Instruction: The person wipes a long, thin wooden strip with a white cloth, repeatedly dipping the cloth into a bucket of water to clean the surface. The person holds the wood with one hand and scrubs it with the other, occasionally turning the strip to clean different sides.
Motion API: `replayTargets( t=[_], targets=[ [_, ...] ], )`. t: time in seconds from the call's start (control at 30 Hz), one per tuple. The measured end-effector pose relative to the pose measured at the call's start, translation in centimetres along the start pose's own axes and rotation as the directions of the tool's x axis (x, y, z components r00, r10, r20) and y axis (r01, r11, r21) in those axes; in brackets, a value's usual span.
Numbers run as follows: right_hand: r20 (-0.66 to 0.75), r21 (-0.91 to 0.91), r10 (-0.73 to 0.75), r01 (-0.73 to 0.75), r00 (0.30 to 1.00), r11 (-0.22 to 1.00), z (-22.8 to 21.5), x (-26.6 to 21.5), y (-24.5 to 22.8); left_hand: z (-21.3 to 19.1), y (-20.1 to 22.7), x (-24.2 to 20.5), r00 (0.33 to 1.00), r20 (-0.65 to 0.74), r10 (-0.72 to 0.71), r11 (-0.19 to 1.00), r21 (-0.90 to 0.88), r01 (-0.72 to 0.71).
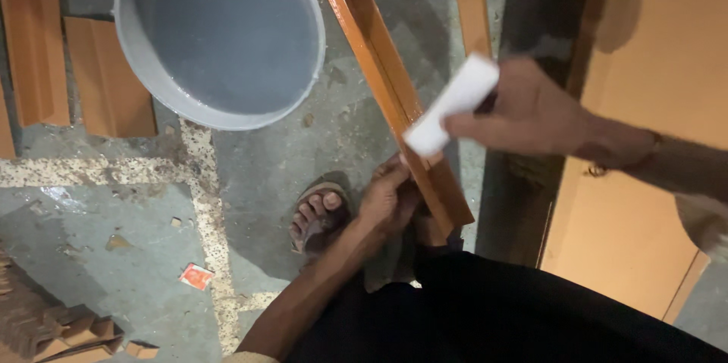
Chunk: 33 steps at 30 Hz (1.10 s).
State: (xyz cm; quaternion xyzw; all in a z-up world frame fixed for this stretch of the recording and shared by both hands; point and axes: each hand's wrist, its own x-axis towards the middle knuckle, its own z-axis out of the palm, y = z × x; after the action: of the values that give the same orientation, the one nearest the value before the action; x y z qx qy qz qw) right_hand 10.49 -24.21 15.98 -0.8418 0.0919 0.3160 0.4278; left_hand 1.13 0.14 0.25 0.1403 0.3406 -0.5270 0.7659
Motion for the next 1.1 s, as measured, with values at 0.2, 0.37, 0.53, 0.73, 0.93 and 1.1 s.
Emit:
replayTargets(
  t=[0.2, 0.37, 0.53, 0.73, 0.93, 1.1],
  targets=[
    [-0.232, -0.108, -0.254, 0.235, 0.939, 0.966, -0.8, 4.4, 0.1, 1.1, 0.4, -0.2, 0.972, 0.229, 0.048, 0.99, -0.14, -0.016],
    [-0.048, -0.176, -0.085, 0.076, 0.995, 0.981, 0.2, 4.6, 0.3, 1.8, 1.6, -0.6, 0.998, -0.045, -0.04, 0.998, 0.052, 0.042],
    [0.183, 0.023, 0.072, -0.078, 0.98, 0.997, 0.8, 0.6, -0.9, 1.8, 2.0, -0.6, 0.999, 0.019, 0.036, 0.999, 0.035, -0.037],
    [0.118, -0.081, 0.238, -0.229, 0.964, 0.97, -0.7, 0.2, -3.7, 3.8, 3.9, -0.6, 0.989, 0.038, 0.14, 0.989, 0.041, -0.141],
    [0.009, -0.124, 0.106, -0.104, 0.994, 0.987, -3.3, -2.0, -5.9, 9.3, 7.5, -3.3, 0.989, 0.112, 0.095, 0.959, 0.257, -0.122],
    [-0.033, -0.169, 0.193, -0.196, 0.981, 0.966, -5.7, -5.1, -7.1, 14.5, 8.0, -4.5, 0.952, 0.274, 0.135, 0.9, 0.368, -0.233]
  ],
)
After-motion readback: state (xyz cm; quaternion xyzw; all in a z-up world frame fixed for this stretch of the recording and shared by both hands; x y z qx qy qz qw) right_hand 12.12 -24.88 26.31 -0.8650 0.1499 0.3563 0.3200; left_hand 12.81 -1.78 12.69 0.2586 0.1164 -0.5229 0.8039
